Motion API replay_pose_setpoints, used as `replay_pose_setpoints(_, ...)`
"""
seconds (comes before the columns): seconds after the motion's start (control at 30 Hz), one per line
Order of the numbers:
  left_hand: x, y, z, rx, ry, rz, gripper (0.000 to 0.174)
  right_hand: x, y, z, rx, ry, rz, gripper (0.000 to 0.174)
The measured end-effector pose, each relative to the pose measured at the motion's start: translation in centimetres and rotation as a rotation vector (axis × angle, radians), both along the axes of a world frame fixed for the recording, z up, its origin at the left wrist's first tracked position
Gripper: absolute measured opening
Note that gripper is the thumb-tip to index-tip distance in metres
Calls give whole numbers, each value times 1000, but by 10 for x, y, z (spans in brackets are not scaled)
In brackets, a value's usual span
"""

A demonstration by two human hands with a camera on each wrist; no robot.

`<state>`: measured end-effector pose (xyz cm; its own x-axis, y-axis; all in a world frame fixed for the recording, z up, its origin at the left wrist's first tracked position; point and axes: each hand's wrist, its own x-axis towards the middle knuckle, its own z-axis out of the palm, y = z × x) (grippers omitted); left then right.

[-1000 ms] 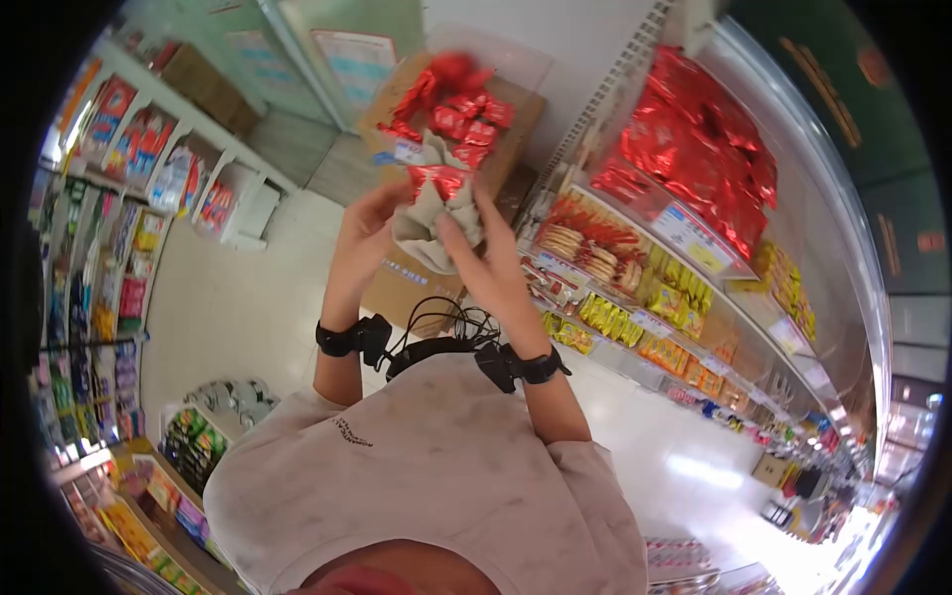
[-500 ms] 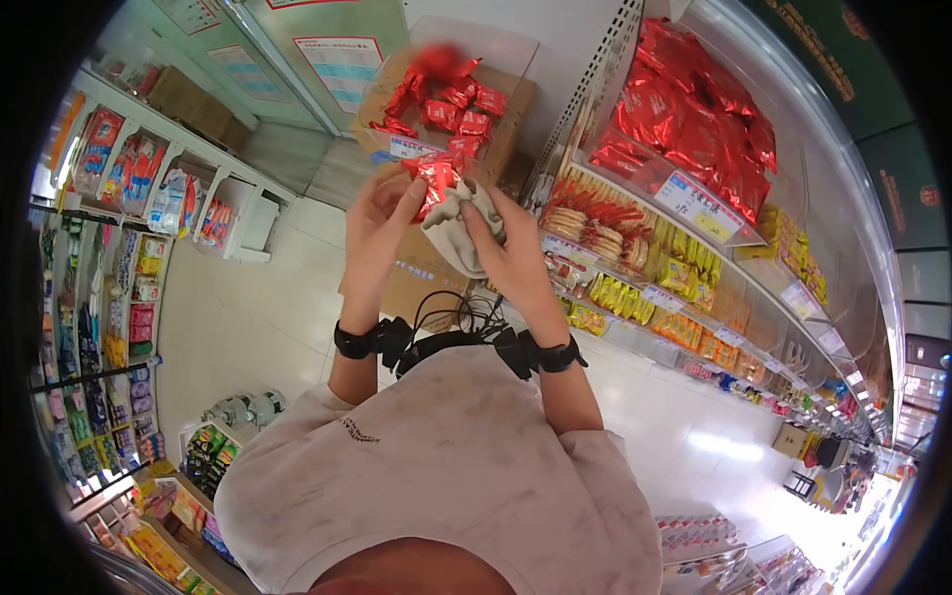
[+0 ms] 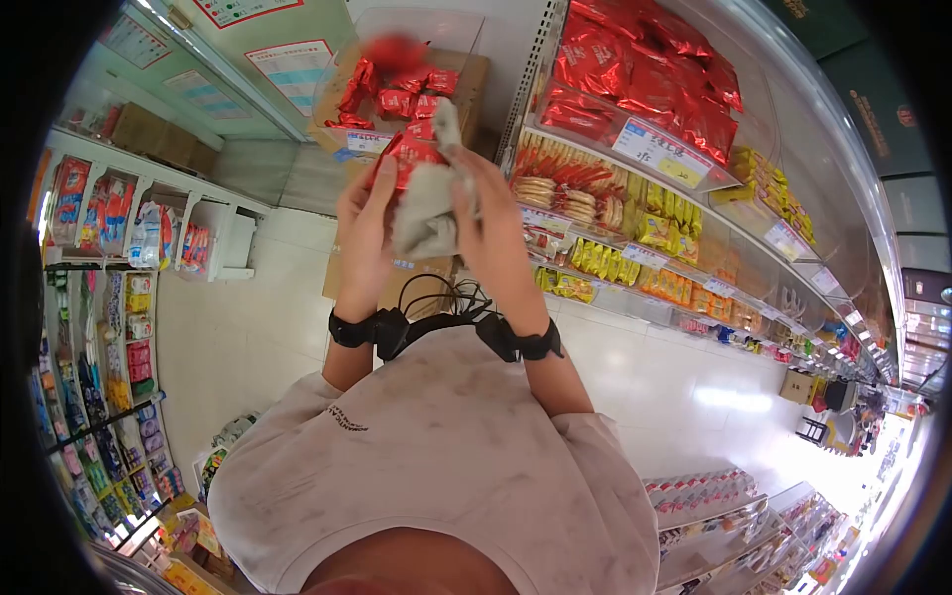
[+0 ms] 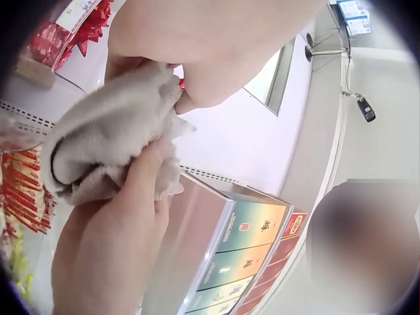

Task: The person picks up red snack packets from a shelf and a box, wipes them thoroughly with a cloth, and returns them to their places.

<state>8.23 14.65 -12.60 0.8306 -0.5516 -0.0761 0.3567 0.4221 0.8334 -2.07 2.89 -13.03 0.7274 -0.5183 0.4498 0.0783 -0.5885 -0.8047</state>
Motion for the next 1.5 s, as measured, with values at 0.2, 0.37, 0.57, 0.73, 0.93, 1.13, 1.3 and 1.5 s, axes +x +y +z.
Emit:
replay_pose_setpoints(0.2,-9,-1,8,146,-380,30,31,-12,-15,-22,682,-48,58,38)
replay_pose_setpoints(0.37,-1,7,-1,231,-420,-57,34,-11,-6,18,788,24,159,36)
replay_pose_setpoints(0.57,-5,7,-5,126,-243,-124,36,-21,-18,11,551,58,147,25)
replay_pose_setpoints(0.73,-8,-3,16,49,-258,-4,35,-29,-20,19,356,-73,150,17)
replay_pose_setpoints(0.93,-5,-7,26,150,-516,-57,32,-38,-19,24,707,-316,-92,35)
replay_pose_setpoints(1.13,-26,-24,21,125,-639,24,57,-35,1,30,865,-130,23,41)
replay_pose_setpoints(1.3,-39,-26,13,192,-644,6,51,-24,-7,16,1137,-360,-103,28)
replay_pose_setpoints(1.5,-52,-35,19,231,-768,152,42,-33,-12,14,1231,-414,-64,25)
